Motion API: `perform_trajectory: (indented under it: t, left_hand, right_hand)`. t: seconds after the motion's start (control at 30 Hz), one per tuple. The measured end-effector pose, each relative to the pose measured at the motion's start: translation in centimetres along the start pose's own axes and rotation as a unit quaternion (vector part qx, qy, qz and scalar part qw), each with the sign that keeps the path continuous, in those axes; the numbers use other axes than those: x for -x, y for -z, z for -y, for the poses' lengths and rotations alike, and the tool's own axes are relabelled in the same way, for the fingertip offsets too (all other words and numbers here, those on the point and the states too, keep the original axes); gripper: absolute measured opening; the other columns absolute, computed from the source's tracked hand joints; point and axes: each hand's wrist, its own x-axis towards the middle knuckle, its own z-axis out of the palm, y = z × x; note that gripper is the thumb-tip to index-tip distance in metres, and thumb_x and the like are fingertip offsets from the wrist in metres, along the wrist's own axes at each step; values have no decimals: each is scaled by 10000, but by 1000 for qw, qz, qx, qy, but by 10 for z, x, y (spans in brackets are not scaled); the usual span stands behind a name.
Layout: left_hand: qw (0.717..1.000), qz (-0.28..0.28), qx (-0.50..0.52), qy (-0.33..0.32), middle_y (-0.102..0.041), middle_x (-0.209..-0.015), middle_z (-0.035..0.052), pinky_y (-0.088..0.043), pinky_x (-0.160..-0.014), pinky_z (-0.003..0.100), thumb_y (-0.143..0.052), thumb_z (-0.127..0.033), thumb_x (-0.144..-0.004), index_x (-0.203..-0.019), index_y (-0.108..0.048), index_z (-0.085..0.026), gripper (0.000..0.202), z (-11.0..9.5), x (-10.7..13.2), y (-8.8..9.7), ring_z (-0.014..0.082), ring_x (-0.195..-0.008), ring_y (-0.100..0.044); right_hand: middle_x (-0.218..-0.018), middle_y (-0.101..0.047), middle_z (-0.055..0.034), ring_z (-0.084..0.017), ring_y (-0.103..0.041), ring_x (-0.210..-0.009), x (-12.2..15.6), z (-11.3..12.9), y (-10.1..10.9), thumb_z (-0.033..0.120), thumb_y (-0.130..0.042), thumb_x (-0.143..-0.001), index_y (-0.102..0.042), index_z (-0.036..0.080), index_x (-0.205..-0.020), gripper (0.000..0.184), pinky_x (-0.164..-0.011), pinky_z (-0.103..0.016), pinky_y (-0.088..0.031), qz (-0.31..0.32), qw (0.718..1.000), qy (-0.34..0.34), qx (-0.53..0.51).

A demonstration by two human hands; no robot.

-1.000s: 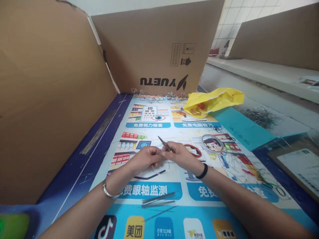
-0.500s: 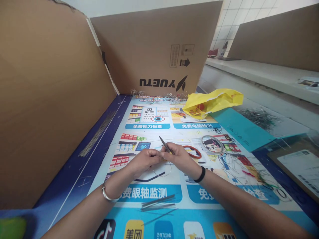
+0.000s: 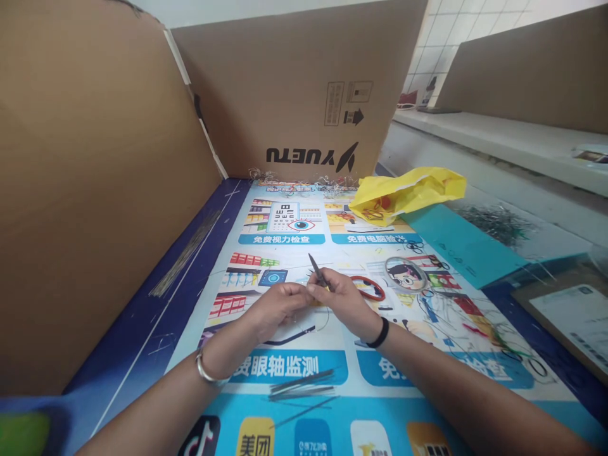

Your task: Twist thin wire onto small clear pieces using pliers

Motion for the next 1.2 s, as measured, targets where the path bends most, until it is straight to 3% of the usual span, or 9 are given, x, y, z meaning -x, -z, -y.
perform_trajectory:
  t: [0.5, 0.6, 0.67, 0.77, 0.87, 1.0, 1.2]
  left_hand:
    - [997, -49, -46, -38, -374, -498, -68, -141, -412, 213, -636, -384, -690, -784, -607, -161, 244, -2, -1, 4, 38, -418, -255]
    - [996, -55, -56, -48, -465, -554, -50, -204, -421, 200, -618, -375, -696, -795, -605, -167, 231, -6, -2, 9, 45, -428, -329]
    - [995, -58, -63, -59, -533, -615, -29, -273, -454, 201, -616, -363, -690, -795, -607, -169, 221, -8, -3, 11, 64, -472, -407]
    - [986, -79, -109, -96, -583, -679, -9, -333, -529, 208, -609, -336, -692, -758, -623, -164, 185, -10, -5, 14, 87, -561, -463]
    - [972, -111, -154, -136, -600, -709, 0, -347, -577, 211, -597, -335, -703, -749, -642, -164, 182, -10, -9, 19, 105, -628, -477]
    - [967, -136, -163, -137, -568, -648, -7, -319, -519, 206, -588, -375, -713, -795, -642, -171, 227, -7, -14, 25, 105, -573, -450]
    - [972, -135, -160, -103, -432, -506, -54, -242, -431, 202, -581, -430, -721, -803, -628, -164, 283, -8, -15, 27, 64, -429, -319]
  right_hand:
    - [-748, -532, 3, -120, -479, -711, -2, 5, 11, 360, -525, -788, -538, 170, -802, 192, -660, -249, -386, 19, 1000, 7, 2]
    - [-731, -550, -4, -126, -489, -688, -4, 12, 21, 360, -506, -797, -549, 166, -799, 199, -630, -249, -379, 59, 995, 5, 80]
    - [-741, -563, -13, -136, -494, -700, -6, 17, 28, 347, -501, -801, -567, 169, -789, 191, -630, -252, -365, 71, 974, 28, 215]
    - [-738, -562, -28, -145, -491, -719, -7, 17, 33, 296, -493, -807, -559, 168, -745, 158, -640, -255, -351, 65, 914, 64, 395]
    - [-767, -572, -45, -163, -494, -774, -6, 12, 31, 247, -507, -796, -571, 163, -768, 109, -693, -271, -352, 72, 854, 92, 506]
    - [-800, -579, -54, -180, -489, -811, -5, 7, 28, 227, -497, -808, -584, 168, -815, 106, -702, -287, -337, 66, 801, 115, 584]
    - [-767, -582, -43, -176, -481, -766, -7, 3, 30, 152, -476, -810, -584, 183, -802, 113, -654, -291, -300, 59, 770, 130, 621]
